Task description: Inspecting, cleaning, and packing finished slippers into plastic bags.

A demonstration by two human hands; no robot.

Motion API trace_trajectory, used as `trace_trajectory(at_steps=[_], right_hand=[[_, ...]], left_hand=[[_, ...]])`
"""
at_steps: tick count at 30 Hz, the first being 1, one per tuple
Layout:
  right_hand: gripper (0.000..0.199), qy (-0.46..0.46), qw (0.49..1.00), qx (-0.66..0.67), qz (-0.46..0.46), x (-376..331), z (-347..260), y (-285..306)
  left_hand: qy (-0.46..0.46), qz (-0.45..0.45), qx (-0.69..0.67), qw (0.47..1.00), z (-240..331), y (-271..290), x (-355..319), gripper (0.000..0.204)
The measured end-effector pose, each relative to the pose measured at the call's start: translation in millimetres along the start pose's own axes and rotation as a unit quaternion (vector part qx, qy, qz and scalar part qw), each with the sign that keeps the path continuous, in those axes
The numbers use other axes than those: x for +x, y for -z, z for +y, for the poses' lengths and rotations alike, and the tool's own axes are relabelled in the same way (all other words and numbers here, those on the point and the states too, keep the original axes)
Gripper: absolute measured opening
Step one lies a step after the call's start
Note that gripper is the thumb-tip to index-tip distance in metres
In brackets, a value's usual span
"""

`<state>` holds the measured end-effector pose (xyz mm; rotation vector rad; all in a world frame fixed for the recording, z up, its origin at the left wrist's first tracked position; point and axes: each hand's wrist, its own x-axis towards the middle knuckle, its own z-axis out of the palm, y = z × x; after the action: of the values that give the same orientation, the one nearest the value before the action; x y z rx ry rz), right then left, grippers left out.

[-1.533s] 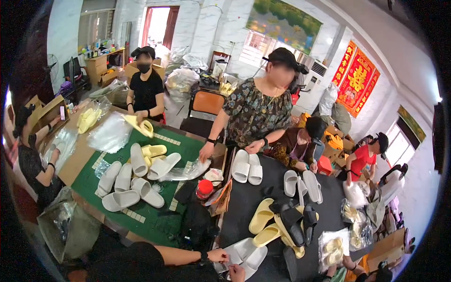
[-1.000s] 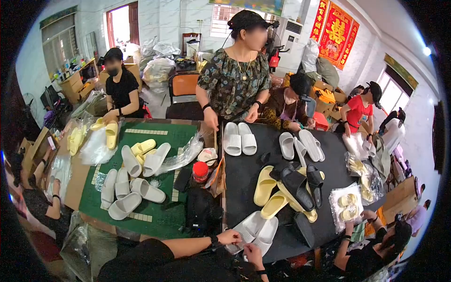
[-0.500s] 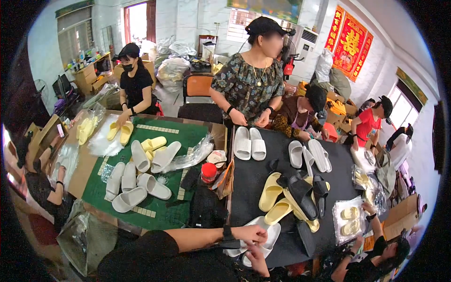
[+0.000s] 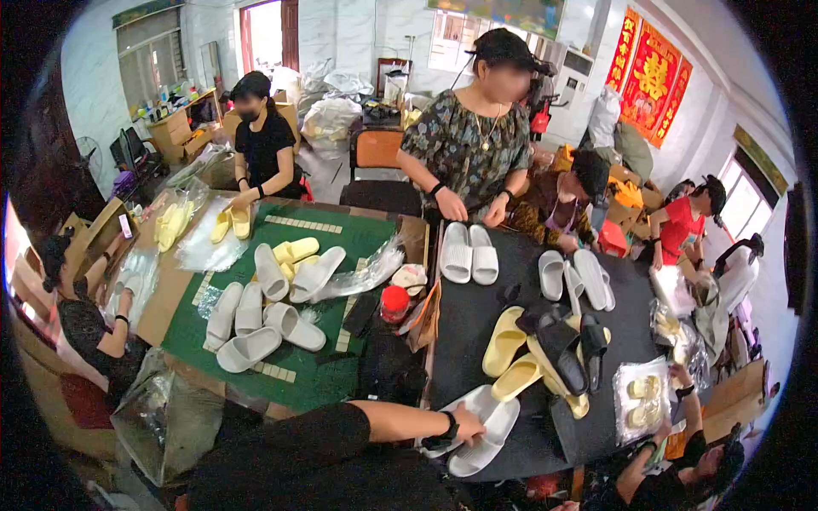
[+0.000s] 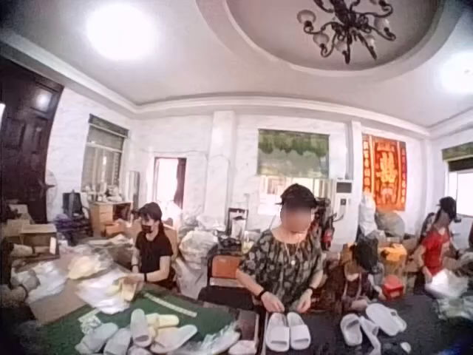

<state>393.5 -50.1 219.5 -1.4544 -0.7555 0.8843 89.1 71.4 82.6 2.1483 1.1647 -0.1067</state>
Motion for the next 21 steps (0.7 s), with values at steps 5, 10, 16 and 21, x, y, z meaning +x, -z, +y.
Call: trace_trajectory(at_steps=[5,10,16,21], right_hand=[[0.024,0.013,0.997,-0.056,0.047,-1.3,-0.6,5.1],[0.027,-0.062,0.998,0.011,0.004,46.3,43.8,19.0],[0.028,-0.021,0.999,-0.030,0.001,81.1,92.3,-18.4],[0.030,-0.077,0.991,-0.002,-0.114,105.7,112.1,-45.3]], left_hand=[[-0.041,0.077,-0.025,0.996,7.1,-15.8,15.9,0.032],[-0.131,0.182,-0.239,0.945,31.6,44.4,-2.7,0.026],[-0.095,0.325,-0.337,0.879,36.3,172.7,-130.2,0.031],[0.020,0.545,-0.239,0.804,-56.1,164.3,-242.2,0.029]])
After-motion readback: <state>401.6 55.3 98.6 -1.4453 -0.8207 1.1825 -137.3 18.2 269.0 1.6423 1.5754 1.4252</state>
